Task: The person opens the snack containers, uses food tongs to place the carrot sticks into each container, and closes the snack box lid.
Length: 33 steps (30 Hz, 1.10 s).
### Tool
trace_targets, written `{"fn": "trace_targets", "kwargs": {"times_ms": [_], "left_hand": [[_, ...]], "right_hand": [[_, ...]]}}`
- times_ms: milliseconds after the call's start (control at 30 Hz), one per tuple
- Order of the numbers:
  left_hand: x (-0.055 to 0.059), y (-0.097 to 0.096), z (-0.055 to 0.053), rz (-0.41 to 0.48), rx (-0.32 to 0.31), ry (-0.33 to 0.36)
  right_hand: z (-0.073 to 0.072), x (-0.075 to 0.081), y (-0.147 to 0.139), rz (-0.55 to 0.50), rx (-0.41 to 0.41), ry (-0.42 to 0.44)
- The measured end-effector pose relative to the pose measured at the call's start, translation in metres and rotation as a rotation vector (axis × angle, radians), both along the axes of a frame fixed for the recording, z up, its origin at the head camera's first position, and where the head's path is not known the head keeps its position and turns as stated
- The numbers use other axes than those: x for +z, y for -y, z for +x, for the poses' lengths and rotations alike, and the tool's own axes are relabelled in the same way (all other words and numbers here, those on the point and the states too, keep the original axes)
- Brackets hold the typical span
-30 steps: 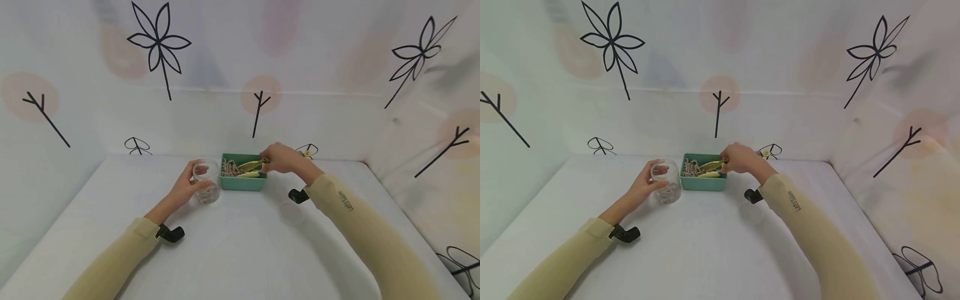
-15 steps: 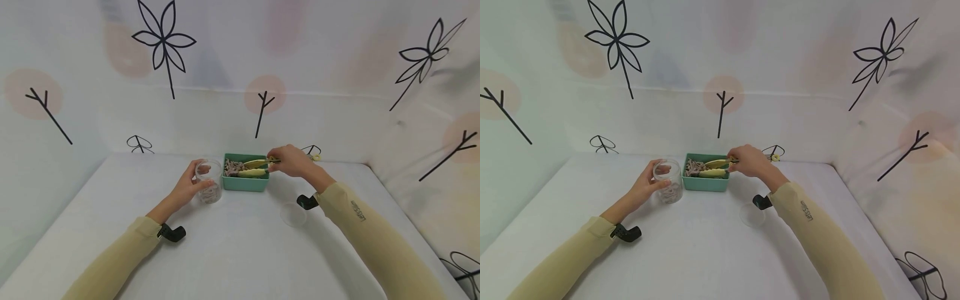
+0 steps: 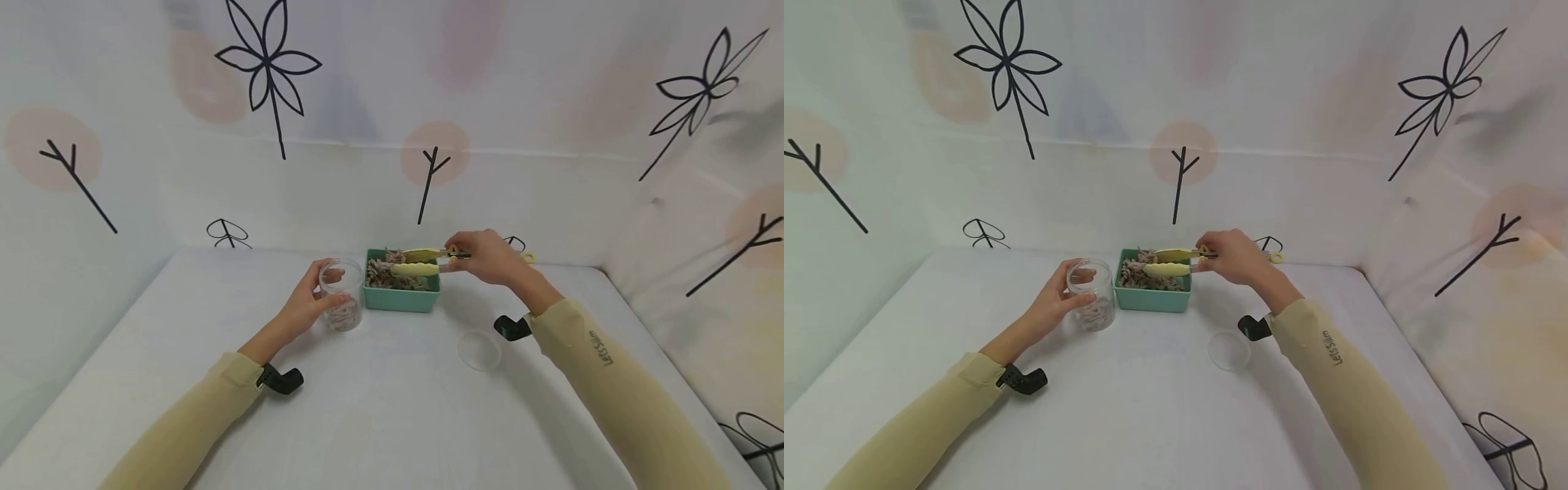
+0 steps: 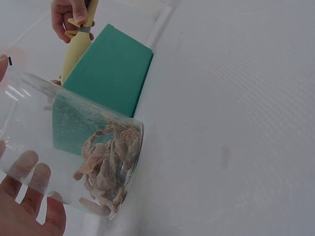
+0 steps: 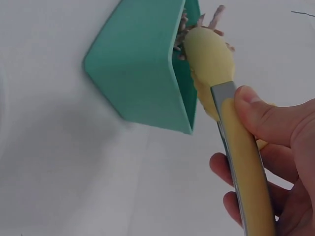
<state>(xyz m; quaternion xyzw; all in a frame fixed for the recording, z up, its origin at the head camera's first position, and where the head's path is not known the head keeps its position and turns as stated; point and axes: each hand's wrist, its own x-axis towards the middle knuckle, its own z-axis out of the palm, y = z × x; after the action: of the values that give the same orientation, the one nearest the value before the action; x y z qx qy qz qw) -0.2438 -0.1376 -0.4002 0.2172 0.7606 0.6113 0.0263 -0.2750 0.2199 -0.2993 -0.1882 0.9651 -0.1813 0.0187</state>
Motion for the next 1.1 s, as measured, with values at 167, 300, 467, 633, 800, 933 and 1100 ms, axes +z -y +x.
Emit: {"fn": "trace_targets", "kwargs": {"times_ms": [167,300,467,633,800,933,1100], "left_hand": [[0.0,-0.001,0.0,-0.005,0.003,-0.017],[0.0,0.0,0.0,-0.011,0.005,-0.018],[0.001,-0.001,0.001,-0.01,0.007,-0.009],[0.001,-0.001,0.001,-0.005,0.008,-0.006],[-0.001,-0.001,0.0,0.005,0.005,-0.014],[-0.001,0.0,-0.001,0.012,-0.003,-0.026],[-0.001,0.0,-0.001,0.006,-0.002,-0.022]], "right_hand": [[0.001,0.001,-0.004,-0.071,-0.016,0.009],[0.002,0.003,-0.006,-0.113,-0.022,0.001],[0.004,0.006,-0.007,-0.139,-0.033,0.0],[0.006,0.008,-0.007,-0.154,-0.04,0.012],[0.006,0.012,-0.008,-0.156,-0.035,0.005],[0.008,0.018,-0.007,-0.176,-0.016,-0.034],[0.013,0.028,0.001,-0.21,0.029,-0.073]]}}
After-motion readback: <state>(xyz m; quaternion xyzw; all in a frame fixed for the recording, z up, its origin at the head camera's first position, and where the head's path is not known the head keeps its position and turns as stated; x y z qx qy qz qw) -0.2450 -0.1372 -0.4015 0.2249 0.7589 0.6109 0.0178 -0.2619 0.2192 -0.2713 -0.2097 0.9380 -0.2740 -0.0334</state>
